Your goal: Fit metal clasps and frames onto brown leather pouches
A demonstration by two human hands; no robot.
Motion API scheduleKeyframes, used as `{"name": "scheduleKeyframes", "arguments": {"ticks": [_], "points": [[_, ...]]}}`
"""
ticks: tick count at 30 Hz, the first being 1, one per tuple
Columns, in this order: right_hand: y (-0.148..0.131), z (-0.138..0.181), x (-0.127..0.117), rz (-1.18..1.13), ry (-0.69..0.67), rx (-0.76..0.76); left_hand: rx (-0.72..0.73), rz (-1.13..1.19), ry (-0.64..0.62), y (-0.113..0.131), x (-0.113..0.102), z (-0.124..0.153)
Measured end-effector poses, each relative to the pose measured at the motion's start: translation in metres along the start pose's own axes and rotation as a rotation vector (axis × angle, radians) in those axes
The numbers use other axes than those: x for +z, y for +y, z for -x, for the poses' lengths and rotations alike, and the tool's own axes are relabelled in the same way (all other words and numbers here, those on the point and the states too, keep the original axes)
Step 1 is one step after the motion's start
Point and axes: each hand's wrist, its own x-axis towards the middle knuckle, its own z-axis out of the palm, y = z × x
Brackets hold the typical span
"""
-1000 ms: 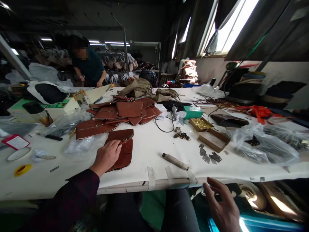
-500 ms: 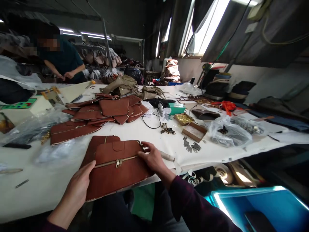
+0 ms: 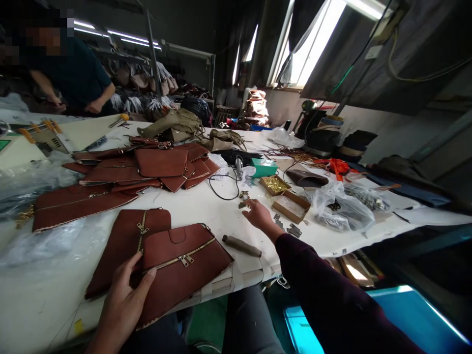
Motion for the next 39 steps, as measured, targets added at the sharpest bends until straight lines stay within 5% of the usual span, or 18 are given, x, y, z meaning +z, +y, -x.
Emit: {"name": "scheduleKeyframes", "arguments": {"ticks": [7,11,13,17,20,30,39], "points": [[-0.007,-0.030,0.009,0.000,-0.041,-0.014,0.305,-0.126,0.120,0.022,-0.021,0.018],[-0.036,-0.002,-0.002,-0.154,-0.092,-0.031,0.402,-0.049,0.051,0.045,-0.029,0.030],[-0.057,0.030,-0.007,-0.416,-0.197,-0.087,0.432,0.038,-0.024,0.059,-0.027,0.034],[-0.103,0.108,-0.006,-1.136,-0.463,-0.187,0.310,0.246,-0.217,0.088,-0.017,0.039],[-0.129,0.151,-0.001,-1.341,-0.555,-0.158,0.157,0.455,-0.351,0.107,-0.012,0.045],[-0.151,0.183,-0.005,-1.414,-0.603,-0.116,-0.115,0.757,-0.331,0.128,-0.021,0.066],[-0.150,0.189,-0.004,-1.535,-0.680,-0.100,-0.053,0.706,-0.275,0.142,-0.030,0.081]]}}
